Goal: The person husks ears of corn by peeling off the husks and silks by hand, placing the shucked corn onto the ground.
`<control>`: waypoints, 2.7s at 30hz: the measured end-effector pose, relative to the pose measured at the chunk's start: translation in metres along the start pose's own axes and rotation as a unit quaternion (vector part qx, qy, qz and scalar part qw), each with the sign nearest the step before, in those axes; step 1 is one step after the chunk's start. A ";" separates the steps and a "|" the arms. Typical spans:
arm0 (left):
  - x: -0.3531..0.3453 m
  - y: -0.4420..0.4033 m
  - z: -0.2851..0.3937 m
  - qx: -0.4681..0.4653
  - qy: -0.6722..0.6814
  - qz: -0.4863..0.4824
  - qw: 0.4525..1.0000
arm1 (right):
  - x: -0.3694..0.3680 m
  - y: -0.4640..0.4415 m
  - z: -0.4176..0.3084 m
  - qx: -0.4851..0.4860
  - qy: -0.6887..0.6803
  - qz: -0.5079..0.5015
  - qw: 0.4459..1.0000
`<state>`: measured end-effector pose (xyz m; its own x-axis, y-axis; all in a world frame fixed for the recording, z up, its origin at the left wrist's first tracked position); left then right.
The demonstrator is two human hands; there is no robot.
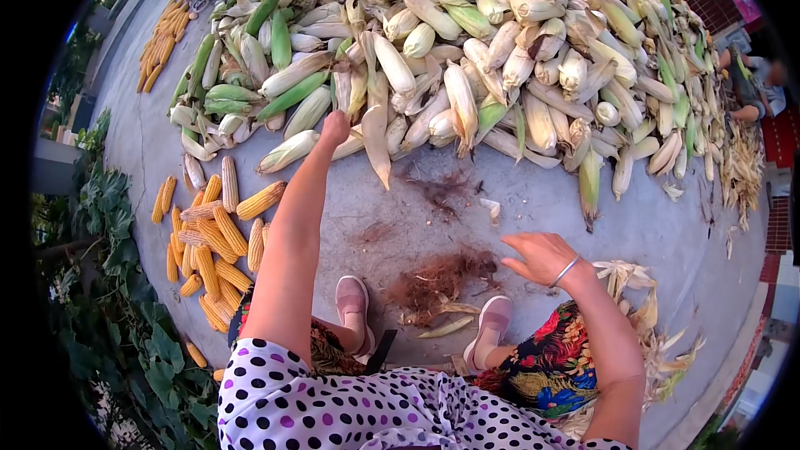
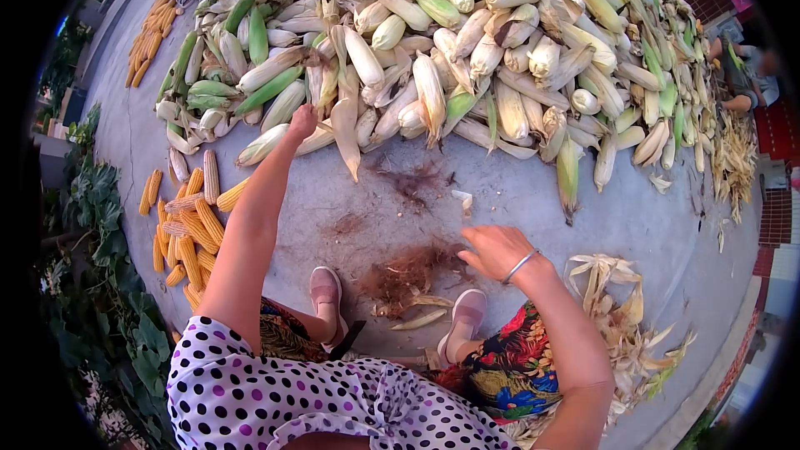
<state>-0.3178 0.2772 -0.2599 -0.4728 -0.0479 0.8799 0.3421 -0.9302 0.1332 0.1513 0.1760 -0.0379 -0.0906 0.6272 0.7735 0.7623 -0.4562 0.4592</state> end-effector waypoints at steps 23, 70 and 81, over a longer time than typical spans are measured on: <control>0.164 0.309 0.265 -0.163 0.461 -0.288 0.823 | 0.064 -0.039 -0.085 0.158 -0.848 0.192 0.467; 0.192 0.305 0.299 -0.254 0.448 -0.019 0.857 | 0.077 0.020 -0.120 0.151 -0.412 0.321 0.839; 0.182 0.263 0.268 -0.118 0.632 -0.011 0.766 | 0.084 0.031 -0.147 0.241 -0.440 0.289 0.815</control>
<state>-0.0961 0.1215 0.0576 -0.9357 -0.2067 -0.2858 0.2369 -0.9686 -0.0751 0.0735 0.1217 0.1051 0.7058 0.7028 0.0893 0.6977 -0.6677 -0.2597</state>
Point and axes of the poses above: each hand's wrist, its own y-axis away from the middle knuckle, its own x-axis out of the back of the hand, z = x × y, the point moved 5 cm from there along -y, towards the middle knuckle, and after that the axes turned 2 degrees about -z, right-handed, at the moved point
